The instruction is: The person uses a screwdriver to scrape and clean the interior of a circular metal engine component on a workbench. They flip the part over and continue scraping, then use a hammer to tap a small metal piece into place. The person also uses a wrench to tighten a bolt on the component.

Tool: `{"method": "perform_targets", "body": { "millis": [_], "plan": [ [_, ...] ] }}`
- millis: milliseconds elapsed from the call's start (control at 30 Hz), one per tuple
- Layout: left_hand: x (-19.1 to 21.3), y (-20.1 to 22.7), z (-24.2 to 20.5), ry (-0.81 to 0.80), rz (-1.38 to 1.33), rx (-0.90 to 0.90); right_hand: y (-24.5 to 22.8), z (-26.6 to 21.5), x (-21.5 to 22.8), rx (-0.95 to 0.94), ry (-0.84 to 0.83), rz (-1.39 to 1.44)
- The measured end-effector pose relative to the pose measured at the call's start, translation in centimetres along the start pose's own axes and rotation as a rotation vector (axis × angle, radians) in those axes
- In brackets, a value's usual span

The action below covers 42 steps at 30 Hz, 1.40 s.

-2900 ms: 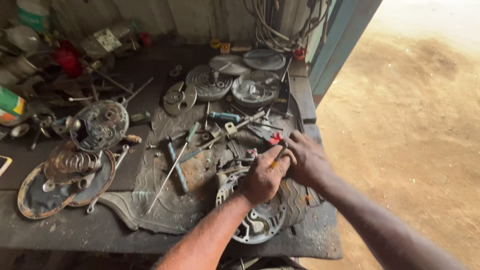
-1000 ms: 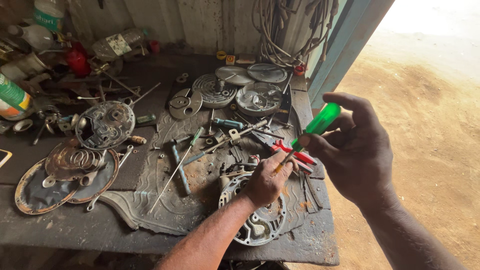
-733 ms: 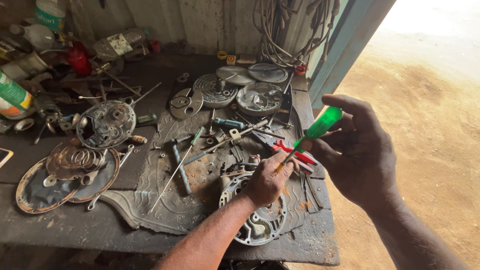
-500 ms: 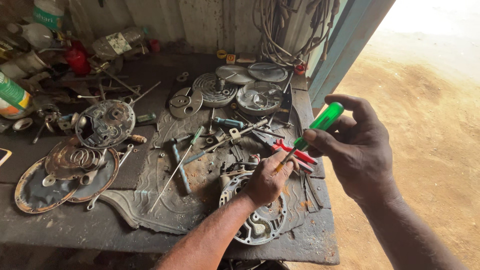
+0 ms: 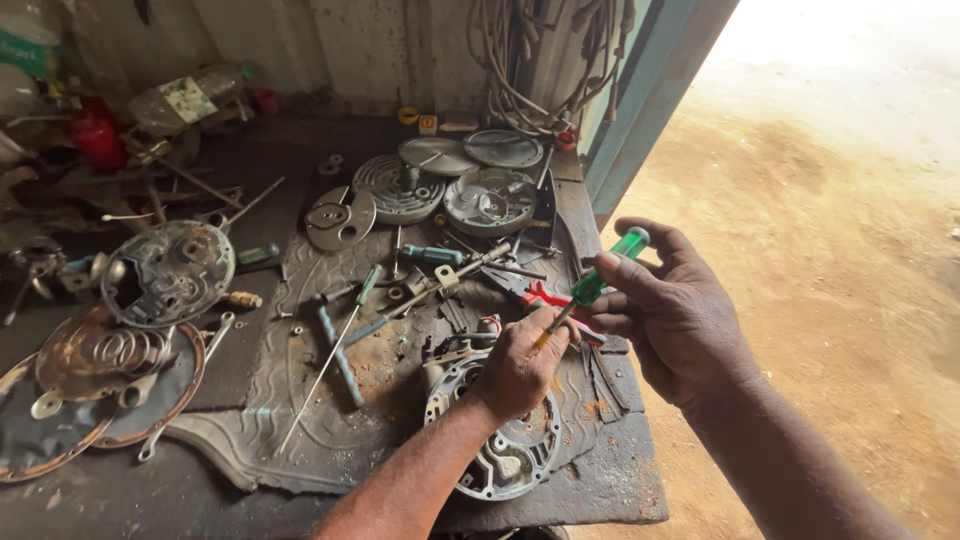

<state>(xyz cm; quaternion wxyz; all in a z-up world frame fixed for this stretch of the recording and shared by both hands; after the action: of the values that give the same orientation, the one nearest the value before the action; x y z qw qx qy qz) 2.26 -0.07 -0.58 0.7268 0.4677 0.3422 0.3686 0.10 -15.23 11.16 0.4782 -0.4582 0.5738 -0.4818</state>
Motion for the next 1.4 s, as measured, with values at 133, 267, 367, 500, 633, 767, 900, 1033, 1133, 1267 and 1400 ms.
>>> {"method": "perform_targets", "body": {
  "millis": [133, 267, 367, 500, 633, 767, 900, 1033, 1133, 1267, 1400],
  "plan": [
    [0.1, 0.0, 0.0, -0.011, -0.02, -0.08, 0.1, -0.3, -0.2, 0.023, 0.03, -0.016],
    [0.4, -0.3, 0.0, -0.008, 0.032, -0.044, -0.6, -0.8, -0.8, 0.068, 0.039, -0.05],
    [0.5, -0.6, 0.1, -0.019, 0.068, -0.042, -1.5, -1.4, -1.3, 0.131, 0.049, -0.121],
    [0.8, -1.1, 0.0, -0.029, 0.054, -0.142, -2.4, -2.7, -2.2, 0.308, 0.065, -0.348],
    [0.8, -1.3, 0.1, -0.044, 0.046, -0.171, -2.9, -3.6, -2.9, 0.376, 0.118, -0.581],
    [0.9, -1.3, 0.1, -0.042, 0.051, -0.142, -2.9, -4.1, -3.6, 0.383, 0.173, -0.673],
    [1.2, -1.4, 0.1, -0.033, 0.078, -0.139, -2.4, -4.9, -4.3, 0.533, 0.18, -0.765],
    [1.1, -1.9, 0.0, -0.048, 0.041, -0.188, -1.4, -5.5, -4.2, 0.595, 0.157, -0.718],
    [1.2, -1.9, 0.0, -0.042, 0.046, -0.241, -1.4, -5.3, -4.4, 0.623, 0.076, -0.757],
    [1.0, -1.8, -0.1, -0.019, -0.034, -0.11, -2.5, -5.4, -4.7, 0.597, 0.189, -1.029],
    [1.0, -1.2, -0.2, -0.004, -0.016, -0.109, -4.3, -5.6, -5.4, 0.664, 0.269, -1.182]
  ]
}}
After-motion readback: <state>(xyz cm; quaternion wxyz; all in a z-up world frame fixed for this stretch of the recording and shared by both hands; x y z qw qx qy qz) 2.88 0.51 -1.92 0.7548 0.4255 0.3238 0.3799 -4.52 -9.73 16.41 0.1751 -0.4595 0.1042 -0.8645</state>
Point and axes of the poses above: each hand's wrist, its own z-axis towards the middle knuckle, its own x-axis out of the back of the hand, y = z × x, the point moved 2 cm from there along z, towards the middle knuckle, and after that the axes turned 14 degrees about -z, right-handed, at the moved point
